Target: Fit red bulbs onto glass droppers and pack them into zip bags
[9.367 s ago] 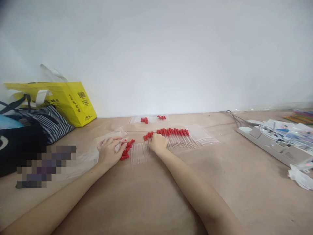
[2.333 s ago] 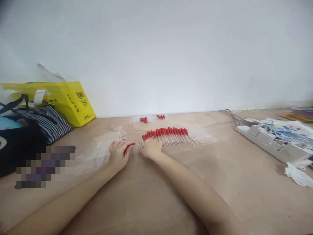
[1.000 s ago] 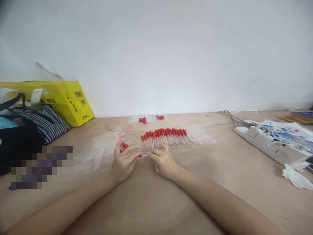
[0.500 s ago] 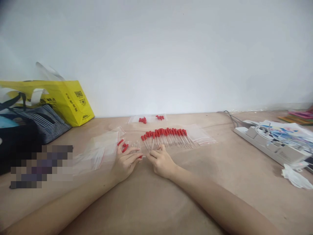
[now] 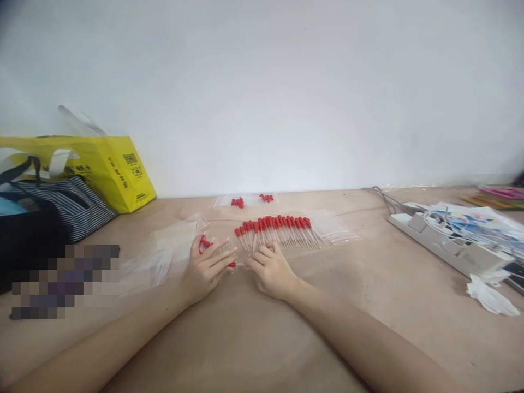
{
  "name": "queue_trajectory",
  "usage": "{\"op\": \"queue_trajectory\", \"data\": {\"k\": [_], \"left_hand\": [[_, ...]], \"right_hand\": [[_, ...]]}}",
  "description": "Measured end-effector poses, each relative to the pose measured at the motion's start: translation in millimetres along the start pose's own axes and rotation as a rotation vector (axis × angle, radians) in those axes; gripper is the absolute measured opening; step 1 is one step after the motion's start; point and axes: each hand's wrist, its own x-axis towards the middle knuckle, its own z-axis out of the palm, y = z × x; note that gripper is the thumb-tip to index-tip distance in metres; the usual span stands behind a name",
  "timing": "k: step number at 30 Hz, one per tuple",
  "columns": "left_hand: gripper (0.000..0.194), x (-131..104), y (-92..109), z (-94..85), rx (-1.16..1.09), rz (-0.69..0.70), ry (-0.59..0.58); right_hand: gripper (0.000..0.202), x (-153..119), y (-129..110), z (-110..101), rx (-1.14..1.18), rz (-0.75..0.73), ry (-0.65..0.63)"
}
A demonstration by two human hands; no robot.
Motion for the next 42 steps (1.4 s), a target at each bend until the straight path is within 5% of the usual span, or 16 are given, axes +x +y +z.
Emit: {"op": "queue_trajectory", "data": {"k": [21, 34, 39, 42], "left_hand": [[0.013, 3.6, 12.0, 1.2, -0.168, -0.083, 0.023], [0.016, 1.2, -3.1, -4.6, -0.106, -0.196, -0.028], [0.017, 1.1, -5.0, -3.6, -0.075, -0.187, 0.021], [0.021, -1.7, -11.3, -2.2, -0.027, -0.301, 0.073]], "right_hand": [[0.022, 3.9, -10.7, 4.3, 0.254, 0.229, -0.093], [0.019, 3.5, 0.0, -1.1, 0.141, 0.246, -0.172], [0.018, 6.7, 1.1, -5.6, 0.053, 0.204, -0.214], [0.019, 15.5, 0.5, -4.2, 0.031, 0.277, -0.228]]}}
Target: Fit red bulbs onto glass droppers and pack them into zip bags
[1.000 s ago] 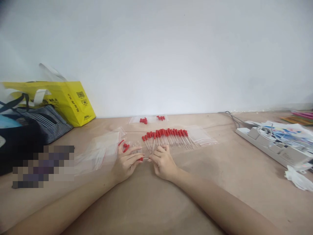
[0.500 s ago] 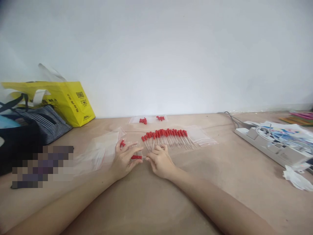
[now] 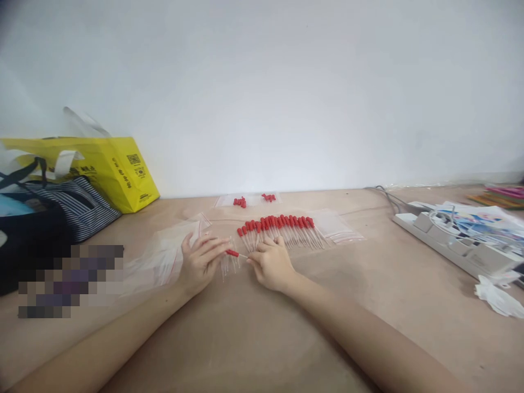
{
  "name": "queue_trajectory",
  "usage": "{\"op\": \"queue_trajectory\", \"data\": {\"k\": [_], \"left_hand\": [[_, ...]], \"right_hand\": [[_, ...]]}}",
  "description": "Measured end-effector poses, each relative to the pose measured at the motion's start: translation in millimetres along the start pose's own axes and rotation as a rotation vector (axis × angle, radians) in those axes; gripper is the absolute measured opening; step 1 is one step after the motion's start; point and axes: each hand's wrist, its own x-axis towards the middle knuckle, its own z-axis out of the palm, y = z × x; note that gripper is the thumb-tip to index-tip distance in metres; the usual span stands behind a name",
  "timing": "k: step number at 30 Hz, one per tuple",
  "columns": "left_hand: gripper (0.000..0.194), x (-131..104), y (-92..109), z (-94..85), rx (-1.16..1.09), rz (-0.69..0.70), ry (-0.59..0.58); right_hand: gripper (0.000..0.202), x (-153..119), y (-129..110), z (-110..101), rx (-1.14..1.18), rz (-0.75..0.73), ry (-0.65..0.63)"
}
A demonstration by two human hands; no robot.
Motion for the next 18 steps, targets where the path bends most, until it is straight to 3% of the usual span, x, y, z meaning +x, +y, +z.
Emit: {"op": "queue_trajectory", "data": {"k": [4, 10, 14, 18], "left_hand": [[0.027, -2.3, -13.4, 1.8, 0.101, -0.19, 0.052], [0.017, -4.6, -22.0, 3.1, 0.167, -0.213, 0.074], [0.012, -5.3, -22.7, 4.4, 0.177, -0.22, 0.065], [0.01, -5.9, -28.1, 6.6, 0.185, -0.253, 0.05]], "right_hand": [[0.017, 24.1, -6.8, 9.5, 0.038, 0.273, -0.013], [0.022, 61.1, -15.3, 26.6, -0.039, 0.585, -0.086], [0.02, 67.7, -12.9, 28.5, -0.048, 0.67, -0.146], [0.022, 66.6, -9.1, 28.5, -0.041, 0.693, -0.125]]}}
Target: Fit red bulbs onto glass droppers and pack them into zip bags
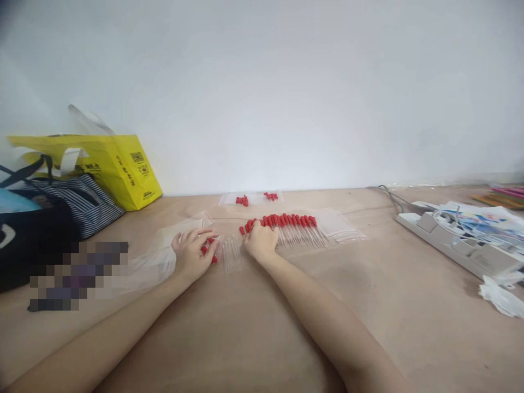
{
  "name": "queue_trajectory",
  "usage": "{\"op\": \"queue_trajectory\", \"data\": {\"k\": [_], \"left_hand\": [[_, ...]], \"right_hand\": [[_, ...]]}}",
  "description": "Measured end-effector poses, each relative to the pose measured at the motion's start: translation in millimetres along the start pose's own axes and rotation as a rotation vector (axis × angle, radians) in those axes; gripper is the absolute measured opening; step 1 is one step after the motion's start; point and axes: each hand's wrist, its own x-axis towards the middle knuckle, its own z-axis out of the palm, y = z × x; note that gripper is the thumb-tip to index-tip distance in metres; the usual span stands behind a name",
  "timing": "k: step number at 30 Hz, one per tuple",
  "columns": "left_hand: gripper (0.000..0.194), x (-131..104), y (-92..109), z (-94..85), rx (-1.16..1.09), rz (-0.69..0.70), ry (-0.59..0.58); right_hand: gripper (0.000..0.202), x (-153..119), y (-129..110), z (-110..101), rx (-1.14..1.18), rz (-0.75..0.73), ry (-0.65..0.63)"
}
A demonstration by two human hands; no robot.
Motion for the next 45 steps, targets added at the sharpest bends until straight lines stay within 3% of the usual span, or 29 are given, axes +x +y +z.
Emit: {"op": "queue_trajectory", "data": {"k": [4, 7, 14, 19, 26, 31, 35, 40, 45], "left_hand": [[0.009, 3.4, -6.4, 0.1, 0.051, -0.079, -0.053], [0.012, 7.0, -11.2, -1.6, 0.106, -0.11, -0.118], [0.011, 17.9, -24.3, -6.9, 0.159, -0.042, -0.196], [0.03, 19.1, -9.9, -12.6, 0.244, 0.008, -0.237], [0.026, 15.5, 1.4, -12.0, 0.335, -0.005, -0.331], [0.015, 18.3, 6.0, -15.3, 0.239, 0.054, -0.221], [0.013, 13.3, 19.9, -14.7, 0.055, 0.203, -0.266], [0.026, 0.5, 35.4, -7.6, -0.038, 0.345, -0.235], [0.028, -7.4, 45.1, -2.1, -0.072, 0.426, -0.192]], "right_hand": [[0.022, -3.9, -2.3, -2.3, 0.008, -0.067, 0.024], [0.027, -9.5, -9.4, -5.2, -0.02, -0.135, -0.039], [0.027, -12.1, -19.8, -6.6, -0.063, -0.116, -0.175], [0.025, -8.5, -22.0, -4.7, -0.058, -0.08, -0.228], [0.019, -9.9, -21.5, -8.5, -0.009, -0.077, -0.213], [0.016, -14.1, 2.8, -12.6, 0.203, -0.224, -0.081], [0.012, -23.7, 43.0, -12.8, 0.343, -0.497, 0.041], [0.025, -41.4, 84.7, -13.2, 0.275, -0.722, 0.195], [0.031, -49.3, 87.5, -10.0, 0.149, -0.795, 0.257]]}}
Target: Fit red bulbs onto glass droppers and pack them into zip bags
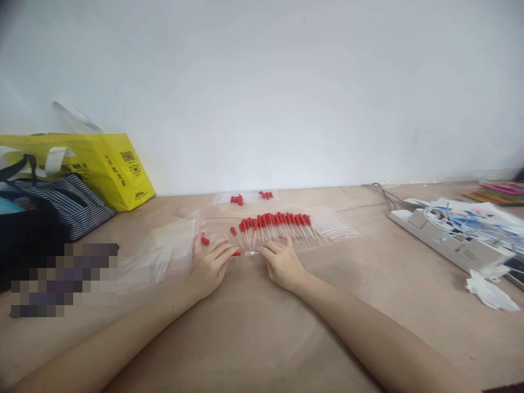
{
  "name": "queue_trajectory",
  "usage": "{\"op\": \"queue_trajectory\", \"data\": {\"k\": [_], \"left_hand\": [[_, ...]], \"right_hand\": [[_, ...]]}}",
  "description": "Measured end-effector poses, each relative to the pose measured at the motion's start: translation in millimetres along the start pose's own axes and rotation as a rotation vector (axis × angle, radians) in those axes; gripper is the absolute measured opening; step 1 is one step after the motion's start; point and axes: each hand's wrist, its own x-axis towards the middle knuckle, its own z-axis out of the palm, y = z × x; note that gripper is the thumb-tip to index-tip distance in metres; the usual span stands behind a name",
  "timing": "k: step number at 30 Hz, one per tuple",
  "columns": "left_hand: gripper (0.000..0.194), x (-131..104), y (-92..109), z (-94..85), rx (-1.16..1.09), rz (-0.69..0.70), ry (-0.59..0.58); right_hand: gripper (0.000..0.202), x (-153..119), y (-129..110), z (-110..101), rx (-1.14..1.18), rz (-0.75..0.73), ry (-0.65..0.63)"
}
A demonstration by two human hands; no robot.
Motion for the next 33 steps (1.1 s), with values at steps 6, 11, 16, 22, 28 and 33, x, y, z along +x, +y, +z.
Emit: {"op": "queue_trajectory", "data": {"k": [6, 11, 16, 22, 28, 33], "left_hand": [[0.023, -0.2, 2.6, 1.8, 0.018, 0.037, 0.065], [0.021, 0.1, 4.8, 0.8, -0.005, 0.034, 0.087], [0.018, -0.4, 5.8, 0.5, -0.069, -0.018, 0.107], [0.021, -0.9, 8.6, -2.0, -0.092, -0.061, 0.097], [0.021, -0.1, 12.4, -5.6, -0.111, -0.055, 0.099], [0.02, 0.7, 11.9, -6.1, -0.128, -0.063, 0.078]], "right_hand": [[0.02, 5.3, -11.1, 3.8, -0.019, -0.011, 0.088], [0.019, 5.7, -13.2, 3.8, -0.027, -0.001, 0.105], [0.021, 6.6, -15.1, 5.3, -0.005, -0.024, 0.088], [0.029, 6.6, -15.6, 7.6, 0.019, -0.036, 0.078], [0.033, 9.2, -17.3, 4.0, -0.002, -0.062, 0.056], [0.031, 11.2, -19.4, 0.1, 0.011, -0.078, 0.091]]}}
